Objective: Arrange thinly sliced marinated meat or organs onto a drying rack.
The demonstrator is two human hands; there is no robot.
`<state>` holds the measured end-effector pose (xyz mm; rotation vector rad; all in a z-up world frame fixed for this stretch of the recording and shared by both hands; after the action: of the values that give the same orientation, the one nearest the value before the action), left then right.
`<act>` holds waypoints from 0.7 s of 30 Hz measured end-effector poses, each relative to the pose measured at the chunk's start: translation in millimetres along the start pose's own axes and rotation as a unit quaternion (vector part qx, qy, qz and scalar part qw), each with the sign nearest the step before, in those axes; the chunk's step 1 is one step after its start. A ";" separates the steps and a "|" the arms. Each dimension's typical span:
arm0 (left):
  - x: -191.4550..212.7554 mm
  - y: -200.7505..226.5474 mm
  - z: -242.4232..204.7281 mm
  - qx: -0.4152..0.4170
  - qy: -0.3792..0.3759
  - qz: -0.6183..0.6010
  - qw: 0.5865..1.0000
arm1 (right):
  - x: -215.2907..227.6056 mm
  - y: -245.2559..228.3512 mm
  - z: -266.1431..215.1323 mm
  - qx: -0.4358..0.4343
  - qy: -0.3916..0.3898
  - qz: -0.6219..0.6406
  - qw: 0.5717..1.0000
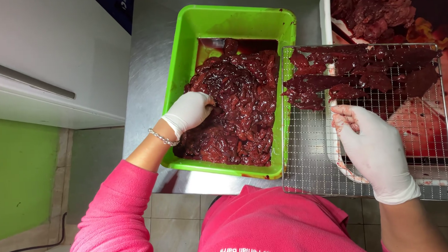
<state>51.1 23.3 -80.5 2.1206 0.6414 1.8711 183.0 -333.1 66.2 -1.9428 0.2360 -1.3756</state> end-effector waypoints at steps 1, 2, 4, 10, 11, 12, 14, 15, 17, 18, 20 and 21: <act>8.5 10.1 -1.4 0.000 0.000 0.000 1.000 | -1.0 1.9 0.5 0.000 0.000 0.000 1.000; 14.9 16.2 -3.0 0.035 -0.017 -0.053 0.998 | -2.5 3.4 0.8 0.004 -0.003 0.005 1.000; 17.3 23.1 -6.2 0.069 -0.035 -0.105 0.991 | -4.5 4.1 0.8 0.007 -0.007 0.010 1.000; 1.6 47.5 0.6 -0.043 0.000 -0.002 0.999 | -7.2 0.5 -1.5 0.022 -0.008 0.019 1.000; -7.6 40.6 4.8 -0.046 0.015 0.007 0.999 | -8.4 0.5 -2.5 0.001 -0.019 0.032 0.999; -16.4 33.5 9.0 -0.050 0.030 0.017 0.998 | -9.9 0.5 -3.5 -0.020 -0.030 0.045 0.998; -8.7 37.2 11.9 -0.030 0.018 0.007 0.999 | -9.6 -4.5 -5.9 -0.043 -0.043 0.063 0.996; -5.5 38.2 13.7 -0.010 0.007 -0.002 1.000 | -10.1 -5.7 -7.3 -0.065 -0.056 0.082 0.993; 8.4 46.4 12.9 0.013 -0.007 -0.017 1.000 | -9.6 -6.9 -7.3 -0.067 -0.054 0.084 0.993; 14.0 49.1 11.7 0.038 -0.021 -0.033 0.999 | -9.5 -7.3 -7.8 -0.068 -0.054 0.085 0.993; 13.0 44.4 11.2 0.041 -0.005 -0.064 0.997 | -12.1 1.7 -5.1 -0.050 -0.047 0.072 0.995; 13.8 41.3 10.8 0.045 0.012 -0.095 0.994 | -13.2 4.9 -3.6 -0.031 -0.040 0.058 0.997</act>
<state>69.6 -5.2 -51.2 2.0119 0.9161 1.7986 175.7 -331.2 53.8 -1.9974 0.3513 -1.2254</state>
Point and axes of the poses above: each hand's wrist, its own z-axis towards the middle knuckle, its own x-axis out of the back of the hand, y = z × x, the point moved 6 cm from there along z, towards the middle knuckle, and after that the axes turned 3 degrees about -z, right-handed, at the moved point
